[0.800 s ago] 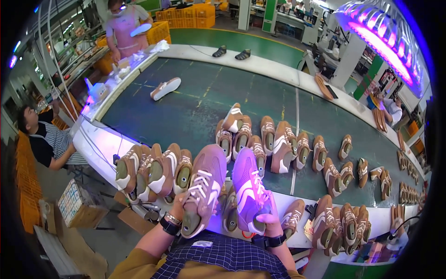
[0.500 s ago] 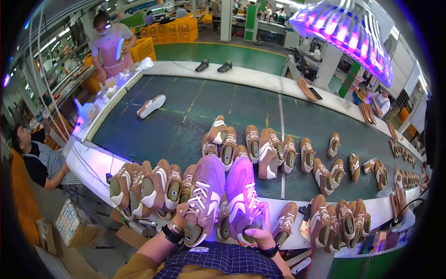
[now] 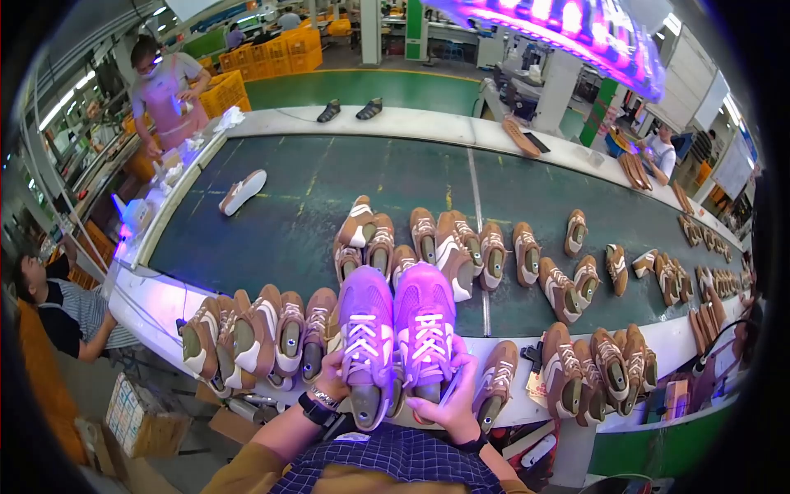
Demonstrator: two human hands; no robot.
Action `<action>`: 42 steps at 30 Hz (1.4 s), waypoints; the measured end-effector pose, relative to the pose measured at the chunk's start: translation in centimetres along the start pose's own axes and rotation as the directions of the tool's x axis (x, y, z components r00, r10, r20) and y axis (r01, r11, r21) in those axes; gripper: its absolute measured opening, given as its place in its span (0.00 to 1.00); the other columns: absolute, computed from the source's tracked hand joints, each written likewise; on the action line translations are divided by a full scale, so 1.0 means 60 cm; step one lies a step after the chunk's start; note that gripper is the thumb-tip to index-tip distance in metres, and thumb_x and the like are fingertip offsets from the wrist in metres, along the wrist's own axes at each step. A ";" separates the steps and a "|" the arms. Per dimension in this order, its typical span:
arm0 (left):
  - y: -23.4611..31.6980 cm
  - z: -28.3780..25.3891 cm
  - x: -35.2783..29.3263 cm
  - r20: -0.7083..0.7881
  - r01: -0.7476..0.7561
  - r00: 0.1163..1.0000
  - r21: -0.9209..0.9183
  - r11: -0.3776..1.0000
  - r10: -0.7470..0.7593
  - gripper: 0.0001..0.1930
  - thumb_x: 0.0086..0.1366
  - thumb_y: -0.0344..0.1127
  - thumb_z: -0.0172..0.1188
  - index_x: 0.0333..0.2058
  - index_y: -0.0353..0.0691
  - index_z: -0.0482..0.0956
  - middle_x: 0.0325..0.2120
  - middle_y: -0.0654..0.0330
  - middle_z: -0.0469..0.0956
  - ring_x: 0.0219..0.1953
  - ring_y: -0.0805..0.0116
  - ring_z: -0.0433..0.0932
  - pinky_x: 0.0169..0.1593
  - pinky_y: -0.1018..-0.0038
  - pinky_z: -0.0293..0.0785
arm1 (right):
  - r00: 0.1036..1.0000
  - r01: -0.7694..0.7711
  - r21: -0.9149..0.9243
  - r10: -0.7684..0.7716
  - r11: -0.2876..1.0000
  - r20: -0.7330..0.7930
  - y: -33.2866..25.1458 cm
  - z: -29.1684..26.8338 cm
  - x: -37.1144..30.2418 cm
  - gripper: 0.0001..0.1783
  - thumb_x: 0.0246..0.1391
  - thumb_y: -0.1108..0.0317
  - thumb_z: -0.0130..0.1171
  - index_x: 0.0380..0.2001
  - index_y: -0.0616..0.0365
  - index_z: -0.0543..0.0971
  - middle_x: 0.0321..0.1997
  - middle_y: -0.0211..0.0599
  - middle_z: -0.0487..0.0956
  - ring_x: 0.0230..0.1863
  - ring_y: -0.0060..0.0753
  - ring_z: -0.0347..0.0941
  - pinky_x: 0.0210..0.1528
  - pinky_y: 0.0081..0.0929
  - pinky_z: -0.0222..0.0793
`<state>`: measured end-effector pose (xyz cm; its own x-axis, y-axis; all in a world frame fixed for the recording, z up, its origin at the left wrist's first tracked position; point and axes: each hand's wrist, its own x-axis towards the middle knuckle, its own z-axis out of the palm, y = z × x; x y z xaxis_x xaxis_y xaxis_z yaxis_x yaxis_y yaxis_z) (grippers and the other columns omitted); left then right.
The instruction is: Apply adhesive or marking to the heel of shoes on a conveyor belt and organize pairs.
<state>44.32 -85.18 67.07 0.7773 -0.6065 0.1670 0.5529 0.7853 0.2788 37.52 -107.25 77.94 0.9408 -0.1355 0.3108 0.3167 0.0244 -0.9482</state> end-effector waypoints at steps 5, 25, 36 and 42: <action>-0.002 0.046 0.014 -0.034 -0.054 0.998 -0.092 0.994 0.051 0.27 0.62 0.48 0.40 0.54 0.35 0.64 0.50 0.53 0.70 0.52 0.60 0.70 0.60 0.63 0.62 | 0.998 0.038 0.235 -0.025 0.971 -0.059 -0.020 0.011 0.021 0.49 0.24 0.53 0.78 0.43 0.58 0.55 0.58 0.55 0.56 0.59 0.47 0.56 0.62 0.42 0.50; 0.041 0.072 -0.016 -0.356 0.166 0.928 0.139 0.976 -0.107 0.33 0.52 0.44 0.55 0.55 0.31 0.64 0.48 0.50 0.73 0.49 0.58 0.74 0.56 0.63 0.67 | 0.772 -0.625 0.571 0.529 0.531 0.353 0.010 -0.008 0.032 0.48 0.37 0.47 0.69 0.57 0.63 0.60 0.53 0.40 0.70 0.54 0.36 0.69 0.55 0.33 0.67; 0.089 0.169 0.091 -0.474 -0.156 0.859 0.118 0.981 0.194 0.20 0.60 0.38 0.53 0.50 0.36 0.70 0.45 0.56 0.75 0.48 0.62 0.74 0.56 0.64 0.67 | 0.869 -0.249 0.843 0.495 0.477 -0.024 -0.006 -0.015 0.124 0.28 0.52 0.62 0.54 0.55 0.61 0.65 0.56 0.43 0.70 0.58 0.41 0.65 0.62 0.40 0.58; 0.079 0.171 0.096 -0.557 -0.221 0.776 0.201 0.954 0.297 0.19 0.57 0.37 0.59 0.48 0.39 0.71 0.43 0.61 0.76 0.46 0.67 0.75 0.53 0.69 0.71 | 0.820 -0.142 0.854 0.542 0.500 -0.181 -0.012 -0.008 0.108 0.25 0.53 0.67 0.54 0.55 0.60 0.66 0.55 0.39 0.71 0.57 0.39 0.67 0.61 0.41 0.61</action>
<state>48.32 -86.21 79.04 0.9345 -0.1680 -0.3140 0.2952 0.8584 0.4194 43.31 -108.62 80.58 0.9217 -0.2776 -0.2710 0.1284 0.8774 -0.4622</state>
